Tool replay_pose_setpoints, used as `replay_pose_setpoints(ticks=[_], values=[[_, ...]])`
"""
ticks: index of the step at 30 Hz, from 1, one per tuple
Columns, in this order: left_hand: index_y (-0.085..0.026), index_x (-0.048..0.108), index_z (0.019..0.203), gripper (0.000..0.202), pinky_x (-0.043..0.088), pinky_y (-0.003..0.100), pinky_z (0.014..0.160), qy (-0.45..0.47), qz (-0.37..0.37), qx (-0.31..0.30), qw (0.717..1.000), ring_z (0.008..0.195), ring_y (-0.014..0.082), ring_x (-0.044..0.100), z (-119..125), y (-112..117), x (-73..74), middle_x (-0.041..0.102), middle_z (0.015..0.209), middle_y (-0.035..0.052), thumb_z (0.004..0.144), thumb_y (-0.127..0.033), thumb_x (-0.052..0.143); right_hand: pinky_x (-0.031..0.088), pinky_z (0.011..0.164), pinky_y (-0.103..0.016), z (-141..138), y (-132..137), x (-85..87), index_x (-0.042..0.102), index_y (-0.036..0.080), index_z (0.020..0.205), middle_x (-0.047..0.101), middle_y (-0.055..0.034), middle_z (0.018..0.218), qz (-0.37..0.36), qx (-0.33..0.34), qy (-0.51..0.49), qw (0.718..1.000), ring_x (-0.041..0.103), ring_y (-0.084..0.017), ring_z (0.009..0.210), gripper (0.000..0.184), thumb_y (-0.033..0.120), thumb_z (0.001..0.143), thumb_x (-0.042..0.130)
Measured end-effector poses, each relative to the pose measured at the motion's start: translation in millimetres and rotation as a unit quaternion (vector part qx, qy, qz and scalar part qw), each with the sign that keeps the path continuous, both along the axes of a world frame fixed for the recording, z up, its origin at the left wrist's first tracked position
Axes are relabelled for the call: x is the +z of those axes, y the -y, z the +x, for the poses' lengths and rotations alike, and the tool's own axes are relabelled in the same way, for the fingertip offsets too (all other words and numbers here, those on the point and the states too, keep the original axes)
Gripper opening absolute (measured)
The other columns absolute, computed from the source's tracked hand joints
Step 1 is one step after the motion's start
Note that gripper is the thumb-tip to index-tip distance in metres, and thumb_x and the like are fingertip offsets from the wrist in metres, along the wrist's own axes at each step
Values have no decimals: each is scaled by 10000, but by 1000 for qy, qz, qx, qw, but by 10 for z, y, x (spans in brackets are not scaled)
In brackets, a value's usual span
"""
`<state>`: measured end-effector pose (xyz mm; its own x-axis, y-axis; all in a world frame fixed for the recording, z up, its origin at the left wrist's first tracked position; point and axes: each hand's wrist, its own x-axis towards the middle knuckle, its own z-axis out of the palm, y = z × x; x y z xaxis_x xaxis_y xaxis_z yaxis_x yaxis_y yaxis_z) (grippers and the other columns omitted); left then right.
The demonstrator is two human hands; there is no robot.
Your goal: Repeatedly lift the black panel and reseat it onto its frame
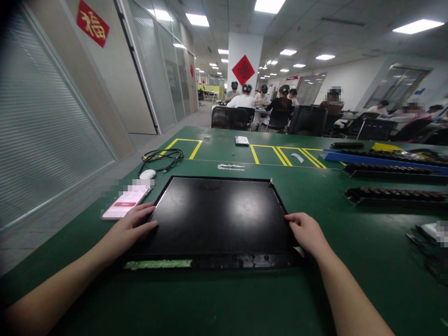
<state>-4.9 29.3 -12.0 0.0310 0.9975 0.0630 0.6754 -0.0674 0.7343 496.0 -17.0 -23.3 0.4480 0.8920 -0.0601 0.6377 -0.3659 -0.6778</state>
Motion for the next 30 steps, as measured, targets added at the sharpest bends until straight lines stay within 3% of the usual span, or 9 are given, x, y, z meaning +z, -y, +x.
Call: replay_pose_setpoints(ticks=[8, 16, 30], values=[[-133, 697, 1243, 634, 328, 544, 1165, -24, -2, -12, 1000, 1394, 421, 465, 29, -9, 15, 523, 1505, 216, 754, -531, 625, 513, 592, -294, 13, -9, -37, 761, 164, 1023, 773, -88, 858, -12, -9, -39, 999, 699, -202, 688, 321, 204, 776, 561], [-178, 710, 1211, 601, 380, 535, 1132, -30, 1, -11, 999, 1374, 414, 490, 23, -2, 33, 550, 1492, 180, 745, -552, 640, 500, 566, -276, 18, -4, -60, 764, 176, 975, 769, -81, 836, 6, -14, -65, 998, 687, -190, 659, 281, 218, 768, 578], [-103, 650, 1300, 710, 323, 541, 1172, -68, -5, -31, 997, 1400, 421, 455, 33, 2, 54, 508, 1504, 227, 765, -568, 590, 485, 534, -280, -13, 2, -26, 727, 143, 1094, 757, -93, 845, -30, -22, -99, 994, 652, -173, 597, 367, 220, 789, 538]])
